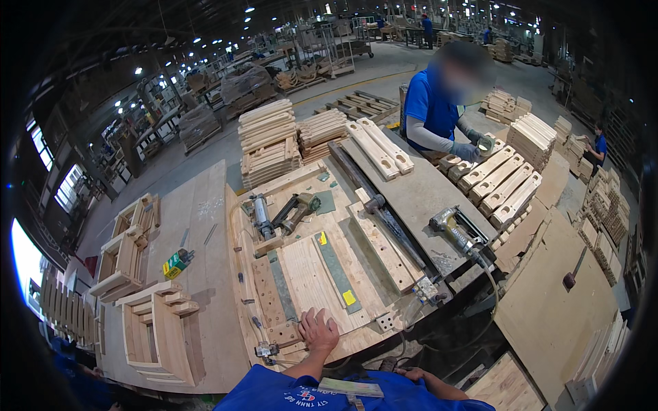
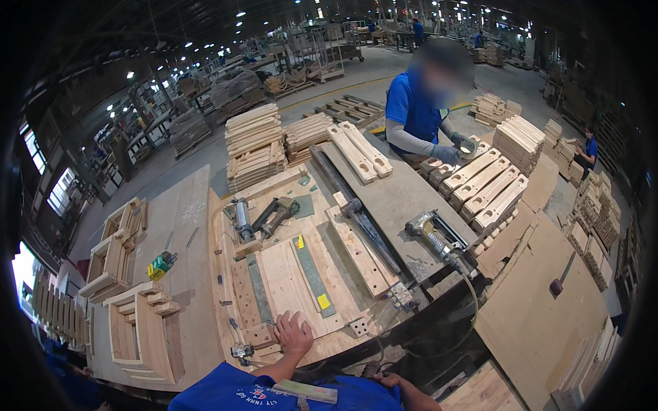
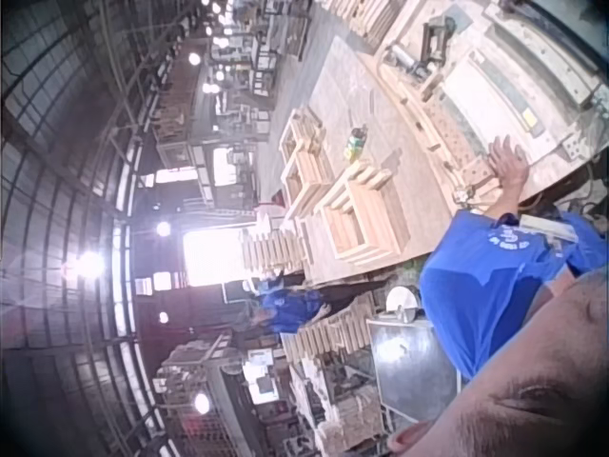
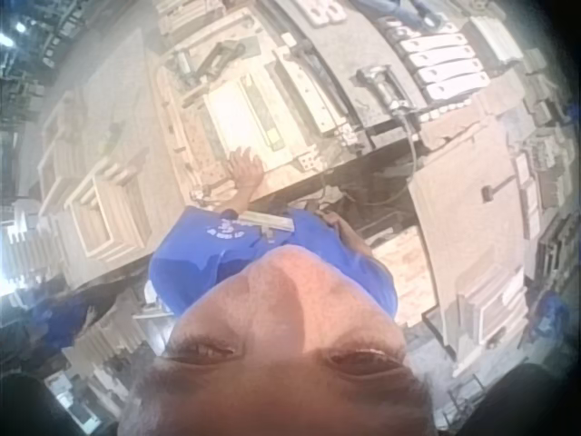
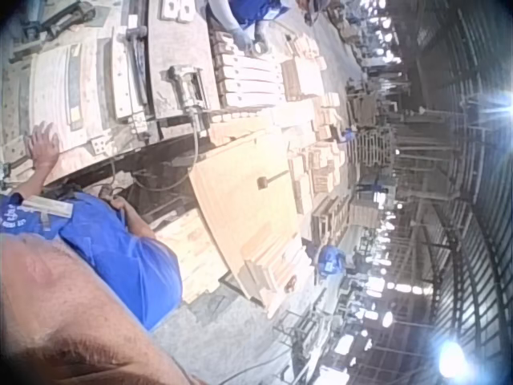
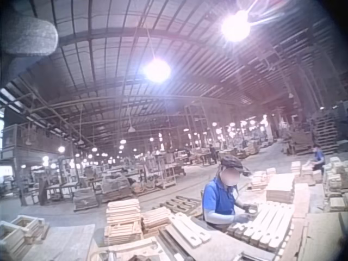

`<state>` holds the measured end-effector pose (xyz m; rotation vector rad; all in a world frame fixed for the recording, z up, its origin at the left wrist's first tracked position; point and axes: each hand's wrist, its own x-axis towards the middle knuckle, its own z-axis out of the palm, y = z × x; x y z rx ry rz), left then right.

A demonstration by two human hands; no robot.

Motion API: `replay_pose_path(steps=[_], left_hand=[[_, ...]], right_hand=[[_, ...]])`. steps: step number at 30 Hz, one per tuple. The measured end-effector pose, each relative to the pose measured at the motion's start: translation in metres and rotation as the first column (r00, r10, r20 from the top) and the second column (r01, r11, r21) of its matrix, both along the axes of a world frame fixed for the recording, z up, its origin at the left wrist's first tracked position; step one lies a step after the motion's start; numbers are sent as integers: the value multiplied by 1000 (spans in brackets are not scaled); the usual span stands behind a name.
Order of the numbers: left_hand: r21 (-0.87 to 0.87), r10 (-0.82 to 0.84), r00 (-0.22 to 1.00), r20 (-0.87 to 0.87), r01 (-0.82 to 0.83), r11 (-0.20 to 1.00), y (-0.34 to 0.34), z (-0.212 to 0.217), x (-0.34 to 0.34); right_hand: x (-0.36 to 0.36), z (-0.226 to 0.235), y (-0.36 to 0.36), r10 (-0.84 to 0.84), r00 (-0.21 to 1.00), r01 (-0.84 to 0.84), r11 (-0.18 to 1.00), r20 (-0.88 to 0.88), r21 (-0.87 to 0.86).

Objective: The person assembles wooden frames by placing pieces into a jig and using a pneumatic nail gun to fasten them. The person repeatedly picks up wooden components, aligns them in the jig, and drives nails to secure the joints.

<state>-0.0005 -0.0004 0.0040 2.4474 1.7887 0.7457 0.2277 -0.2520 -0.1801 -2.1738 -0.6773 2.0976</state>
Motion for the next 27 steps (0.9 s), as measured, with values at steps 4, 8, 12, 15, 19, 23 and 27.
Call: replay_pose_path(steps=[4,8,12,15,19,23,27], left_hand=[[4,0,1000,0,0,1000,0,0,1],[-10,4,1000,-6,-4,1000,0,0,0],[-10,4,1000,-4,-4,1000,0,0,1],[-13,4,1000,-4,-4,1000,0,1,1],[-19,3,1000,-5,-4,1000,0,1,1],[-36,5,1000,3,-5,999,0,2,1],[-24,-1,1000,4,1,1000,0,1,1]], right_hand=[[0,0,0,2,1000,-2,1000,4,-2],[1,0,1,4,1000,-4,1000,4,2],[1,0,1,3,1000,-3,1000,-1,5],[1,-1,2,3,1000,-3,1000,-1,8],[0,-1,2,2,1000,-2,1000,-5,11],[0,-1,3,6,1000,-6,1000,-10,15],[-1,0,3,9,1000,-9,1000,-16,22]])
